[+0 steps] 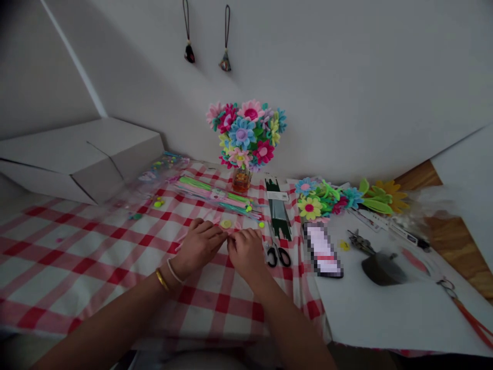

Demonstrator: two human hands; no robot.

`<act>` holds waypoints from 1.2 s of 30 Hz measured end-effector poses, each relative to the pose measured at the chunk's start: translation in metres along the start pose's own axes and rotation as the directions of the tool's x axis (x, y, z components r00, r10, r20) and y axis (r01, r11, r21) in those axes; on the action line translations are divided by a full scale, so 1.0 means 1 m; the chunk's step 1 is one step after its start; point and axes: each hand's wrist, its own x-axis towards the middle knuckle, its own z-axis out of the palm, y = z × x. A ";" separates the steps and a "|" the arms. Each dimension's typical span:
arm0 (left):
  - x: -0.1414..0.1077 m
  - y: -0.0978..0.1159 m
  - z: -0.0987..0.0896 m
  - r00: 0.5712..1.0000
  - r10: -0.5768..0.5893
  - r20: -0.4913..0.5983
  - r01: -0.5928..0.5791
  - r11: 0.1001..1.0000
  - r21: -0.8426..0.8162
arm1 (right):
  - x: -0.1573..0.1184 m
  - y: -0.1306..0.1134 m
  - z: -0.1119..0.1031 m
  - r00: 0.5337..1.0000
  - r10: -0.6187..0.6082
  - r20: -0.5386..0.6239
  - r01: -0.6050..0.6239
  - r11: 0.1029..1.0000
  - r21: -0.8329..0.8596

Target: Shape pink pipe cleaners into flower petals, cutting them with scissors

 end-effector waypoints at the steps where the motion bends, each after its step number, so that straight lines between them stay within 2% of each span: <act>1: -0.001 0.001 0.002 0.999 -0.021 -0.032 0.021 1.000 0.009 | 0.000 0.000 -0.001 1.000 -0.027 -0.014 0.026 0.999 -0.035; 5: -0.003 0.004 0.012 0.991 -0.104 -0.090 0.098 0.993 -0.063 | 0.000 -0.003 -0.007 0.996 -0.080 -0.045 0.074 0.990 -0.120; 8: -0.001 0.004 0.019 0.964 -0.250 -0.095 0.218 0.941 -0.260 | 0.000 -0.006 -0.010 0.995 -0.091 -0.049 0.083 0.987 -0.139; 10: 0.001 0.005 0.021 0.929 -0.367 -0.042 0.305 0.828 -0.471 | 0.000 -0.007 -0.010 0.995 -0.089 -0.051 0.081 0.987 -0.141; 13: 0.004 0.007 0.020 0.879 -0.462 0.121 0.405 0.587 -0.701 | 0.001 -0.006 -0.007 0.999 -0.039 -0.038 0.036 0.996 -0.076; 14: 0.005 0.008 0.020 0.870 -0.469 0.151 0.419 0.543 -0.727 | 0.001 -0.005 -0.006 0.999 0.009 -0.034 -0.009 1.000 -0.012; 16: 0.005 0.009 0.019 0.874 -0.466 0.141 0.403 0.530 -0.746 | 0.002 -0.002 -0.003 0.984 0.180 -0.002 -0.175 0.960 0.219; 17: 0.004 0.009 0.018 0.882 -0.458 0.113 0.377 0.542 -0.751 | 0.003 0.000 -0.002 0.955 0.290 0.067 -0.292 0.871 0.396; 18: 0.004 0.010 0.018 0.890 -0.449 0.080 0.347 0.554 -0.757 | 0.003 0.001 -0.002 0.909 0.377 0.178 -0.407 0.715 0.568; 20: 0.002 0.010 0.017 0.901 -0.434 0.022 0.288 0.558 -0.778 | 0.004 0.004 0.000 0.813 0.398 0.425 -0.563 0.349 0.749; 21: 0.002 0.010 0.017 0.902 -0.431 0.004 0.266 0.551 -0.791 | 0.005 0.004 0.000 0.782 0.359 0.509 -0.600 0.216 0.770; 22: 0.002 0.010 0.017 0.901 -0.433 -0.005 0.253 0.536 -0.805 | 0.005 0.005 0.001 0.766 0.321 0.556 -0.617 0.127 0.776; 24: 0.002 0.008 0.016 0.888 -0.461 0.002 0.258 0.493 -0.831 | 0.005 0.005 0.003 0.756 0.300 0.581 -0.616 0.030 0.787; 26: 0.003 0.005 0.017 0.845 -0.534 0.026 0.301 0.434 -0.849 | 0.004 0.005 0.005 0.738 0.312 0.598 -0.610 -0.070 0.789; 28: 0.005 0.001 0.018 0.783 -0.616 0.082 0.353 0.332 -0.875 | 0.004 0.005 0.006 0.725 0.329 0.604 -0.618 -0.074 0.782; 30: 0.007 -0.002 0.019 0.742 -0.651 0.159 0.381 0.215 -0.899 | 0.003 0.005 0.004 0.724 0.331 0.605 -0.636 -0.018 0.771; 34: 0.007 -0.010 0.021 0.758 -0.602 0.250 0.367 0.077 -0.927 | 0.004 0.005 -0.002 0.748 0.342 0.568 -0.631 0.104 0.768; 36: 0.006 -0.013 0.022 0.761 -0.549 0.346 0.389 -0.040 -0.920 | 0.005 0.005 -0.004 0.757 0.350 0.552 -0.629 0.158 0.761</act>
